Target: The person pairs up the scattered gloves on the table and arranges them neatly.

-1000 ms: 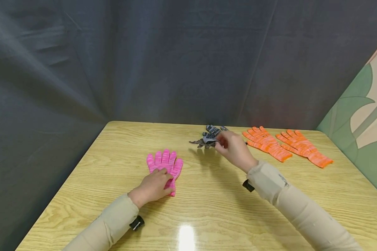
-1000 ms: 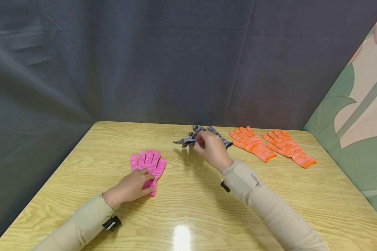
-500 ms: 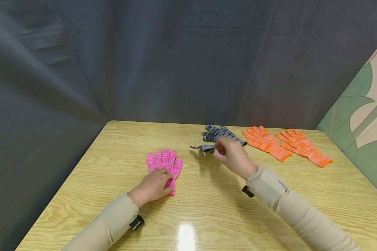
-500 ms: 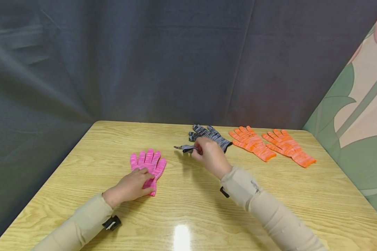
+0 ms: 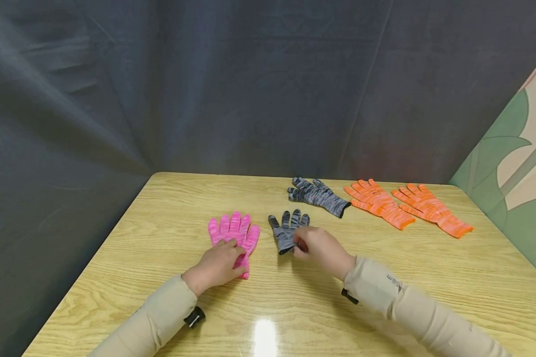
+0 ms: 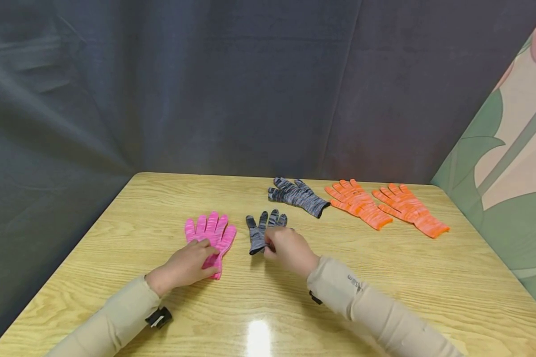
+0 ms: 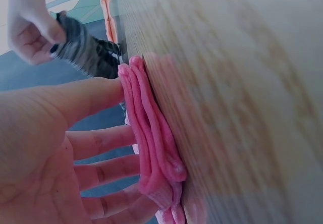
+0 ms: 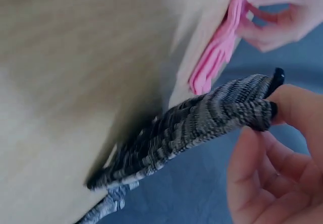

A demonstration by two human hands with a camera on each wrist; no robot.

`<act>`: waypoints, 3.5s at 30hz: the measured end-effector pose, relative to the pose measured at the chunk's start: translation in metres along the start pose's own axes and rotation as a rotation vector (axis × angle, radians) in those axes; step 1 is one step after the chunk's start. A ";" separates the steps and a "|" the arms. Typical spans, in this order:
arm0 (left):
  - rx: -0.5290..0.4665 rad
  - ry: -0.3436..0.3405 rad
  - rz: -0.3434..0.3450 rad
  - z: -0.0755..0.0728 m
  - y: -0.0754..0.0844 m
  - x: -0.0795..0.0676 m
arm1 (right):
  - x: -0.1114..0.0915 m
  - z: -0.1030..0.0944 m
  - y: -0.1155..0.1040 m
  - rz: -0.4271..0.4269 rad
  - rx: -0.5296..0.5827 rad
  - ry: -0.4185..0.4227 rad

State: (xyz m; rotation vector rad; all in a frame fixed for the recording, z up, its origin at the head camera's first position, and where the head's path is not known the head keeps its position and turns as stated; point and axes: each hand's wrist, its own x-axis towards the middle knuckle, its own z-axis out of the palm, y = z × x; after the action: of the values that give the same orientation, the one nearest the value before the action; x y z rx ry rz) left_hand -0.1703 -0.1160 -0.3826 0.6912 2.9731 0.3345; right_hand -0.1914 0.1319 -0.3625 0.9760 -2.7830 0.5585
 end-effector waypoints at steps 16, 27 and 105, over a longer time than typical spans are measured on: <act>-0.005 -0.010 -0.010 -0.001 0.000 0.000 | -0.020 0.018 -0.010 -0.058 -0.021 -0.100; 0.010 -0.008 -0.005 0.000 -0.001 0.001 | -0.027 0.023 -0.011 -0.086 -0.045 -0.115; 0.000 0.000 -0.004 0.001 0.000 0.001 | -0.032 0.023 -0.011 -0.156 -0.159 -0.167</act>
State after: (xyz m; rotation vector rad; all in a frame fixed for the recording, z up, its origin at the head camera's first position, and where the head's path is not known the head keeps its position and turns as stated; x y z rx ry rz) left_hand -0.1714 -0.1151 -0.3834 0.6852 2.9736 0.3340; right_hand -0.1598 0.1334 -0.3886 1.2408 -2.8047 0.2411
